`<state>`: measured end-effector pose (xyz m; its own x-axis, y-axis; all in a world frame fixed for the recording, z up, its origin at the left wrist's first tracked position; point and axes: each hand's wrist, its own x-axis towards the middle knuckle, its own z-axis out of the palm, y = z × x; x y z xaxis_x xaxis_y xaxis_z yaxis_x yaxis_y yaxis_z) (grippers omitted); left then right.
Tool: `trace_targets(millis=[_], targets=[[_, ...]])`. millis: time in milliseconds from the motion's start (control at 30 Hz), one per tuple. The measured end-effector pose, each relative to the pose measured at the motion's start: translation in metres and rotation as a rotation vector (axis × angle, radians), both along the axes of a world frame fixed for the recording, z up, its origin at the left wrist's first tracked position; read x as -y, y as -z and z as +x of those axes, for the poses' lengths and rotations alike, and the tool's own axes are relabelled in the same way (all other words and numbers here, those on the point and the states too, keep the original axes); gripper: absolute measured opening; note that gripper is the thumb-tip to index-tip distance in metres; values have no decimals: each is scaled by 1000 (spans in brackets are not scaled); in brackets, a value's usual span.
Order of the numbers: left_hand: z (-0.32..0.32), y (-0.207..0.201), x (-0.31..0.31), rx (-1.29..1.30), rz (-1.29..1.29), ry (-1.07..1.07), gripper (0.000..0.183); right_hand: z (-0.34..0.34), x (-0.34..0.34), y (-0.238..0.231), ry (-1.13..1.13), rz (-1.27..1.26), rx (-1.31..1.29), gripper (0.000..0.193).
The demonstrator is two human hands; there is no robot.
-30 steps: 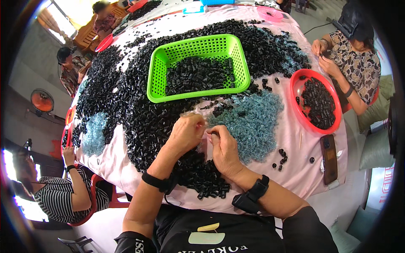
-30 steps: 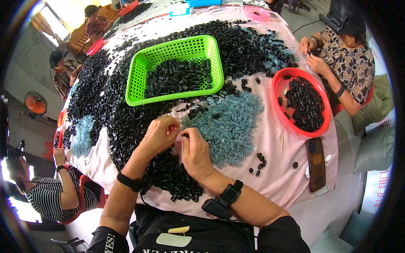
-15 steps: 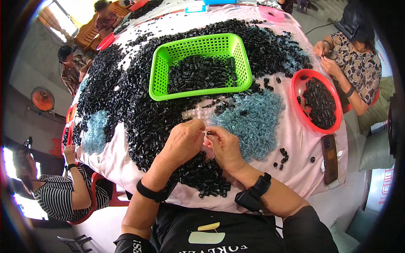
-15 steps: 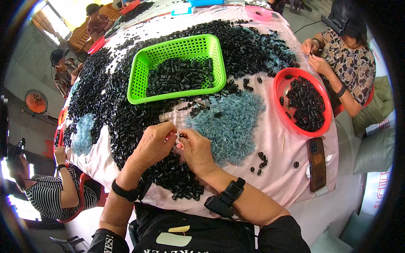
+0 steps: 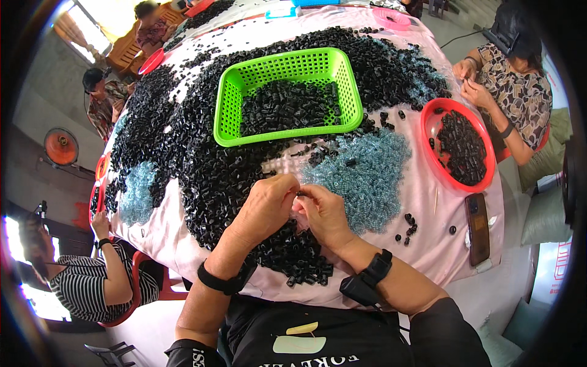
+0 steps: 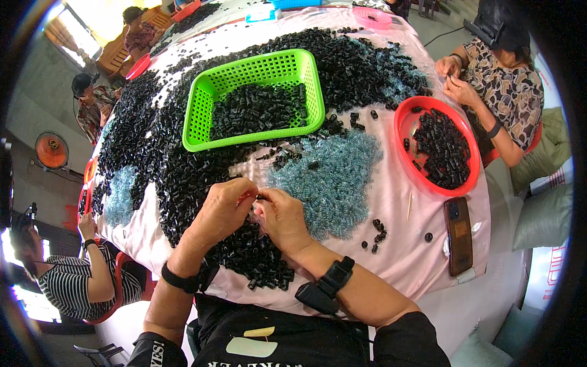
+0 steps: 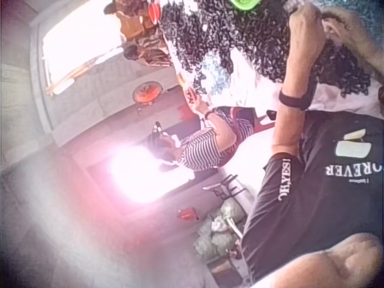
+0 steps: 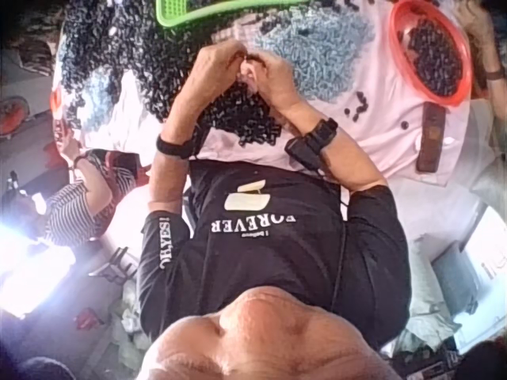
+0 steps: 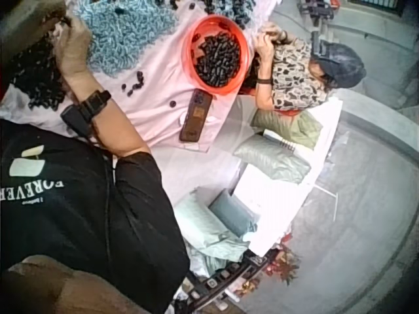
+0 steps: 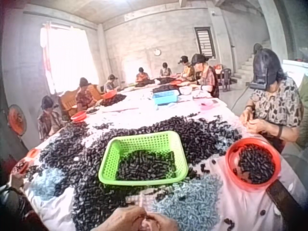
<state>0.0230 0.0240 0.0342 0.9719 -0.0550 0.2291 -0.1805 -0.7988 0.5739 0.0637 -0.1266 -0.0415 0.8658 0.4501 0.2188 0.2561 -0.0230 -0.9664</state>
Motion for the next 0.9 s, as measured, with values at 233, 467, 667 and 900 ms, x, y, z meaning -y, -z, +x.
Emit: trace_targets(millis=[233, 467, 667, 900], targets=[[-5, -4, 2, -17, -105, 6, 12, 1, -2, 5, -10, 67, -167, 17], [-11, 9, -17, -102, 115, -90, 12, -1, -2, -4, -40, 118, -366, 15], [-12, 17, -10, -116, 158, -59, 13, -1, -2, -5, -35, 142, -351, 10], [-9, 20, -3, -173, 241, -96, 17, 1, -3, 6, 3, 72, -208, 10]])
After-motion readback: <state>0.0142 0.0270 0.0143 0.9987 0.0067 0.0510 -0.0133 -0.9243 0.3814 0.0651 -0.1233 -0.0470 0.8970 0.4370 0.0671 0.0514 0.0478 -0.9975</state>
